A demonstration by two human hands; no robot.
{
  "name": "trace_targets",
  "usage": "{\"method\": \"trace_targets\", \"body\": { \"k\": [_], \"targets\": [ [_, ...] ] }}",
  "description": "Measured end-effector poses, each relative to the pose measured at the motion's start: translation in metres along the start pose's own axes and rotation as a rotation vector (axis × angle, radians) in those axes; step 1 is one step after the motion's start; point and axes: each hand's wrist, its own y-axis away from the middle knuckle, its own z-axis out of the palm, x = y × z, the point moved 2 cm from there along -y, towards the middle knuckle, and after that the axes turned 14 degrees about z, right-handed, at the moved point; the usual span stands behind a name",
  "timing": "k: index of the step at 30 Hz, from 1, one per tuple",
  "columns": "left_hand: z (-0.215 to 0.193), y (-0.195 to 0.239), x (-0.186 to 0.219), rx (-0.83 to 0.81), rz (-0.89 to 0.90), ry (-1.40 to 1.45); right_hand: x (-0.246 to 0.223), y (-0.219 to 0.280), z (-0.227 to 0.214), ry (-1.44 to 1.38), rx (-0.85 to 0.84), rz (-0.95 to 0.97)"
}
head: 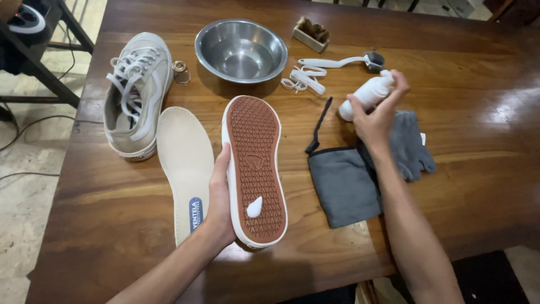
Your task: The person cleans the sole of a white sneaker by applying a white cleaning liquid, scrubbing with a small brush, and wiping with a gray cloth. The process is repeated multiple times on the same shoe sole.
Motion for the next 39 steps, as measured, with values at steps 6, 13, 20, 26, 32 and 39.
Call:
{"method": "trace_targets", "body": {
  "k": [6, 13, 20, 26, 32, 39],
  "targets": [
    [-0.009, -0.008, -0.008, -0.025, -0.014, 0.065, -0.034, 0.002, -0.009, 0.337, 0.151, -0.256],
    [-0.009, -0.010, -0.004, -0.038, -0.023, 0.062, -0.074, 0.029, 0.024, 0.728, -0.534, -0.438],
    [-0.007, -0.010, 0.002, -0.074, -0.046, 0.150, -0.061, 0.027, 0.033, 0.459, -0.583, -0.578],
    [-0.010, -0.006, 0.000, -0.116, 0.028, 0.100, -0.180, 0.059, -0.022, 0.183, -0.586, -0.402],
    [-0.011, -0.005, -0.001, -0.263, 0.003, 0.102, -0.231, 0.091, -0.037, 0.231, -0.690, -0.569],
    [-0.013, 0.000, -0.003, -0.377, -0.027, 0.121, -0.240, 0.106, -0.029, 0.018, -0.830, -0.495]
  ]
}}
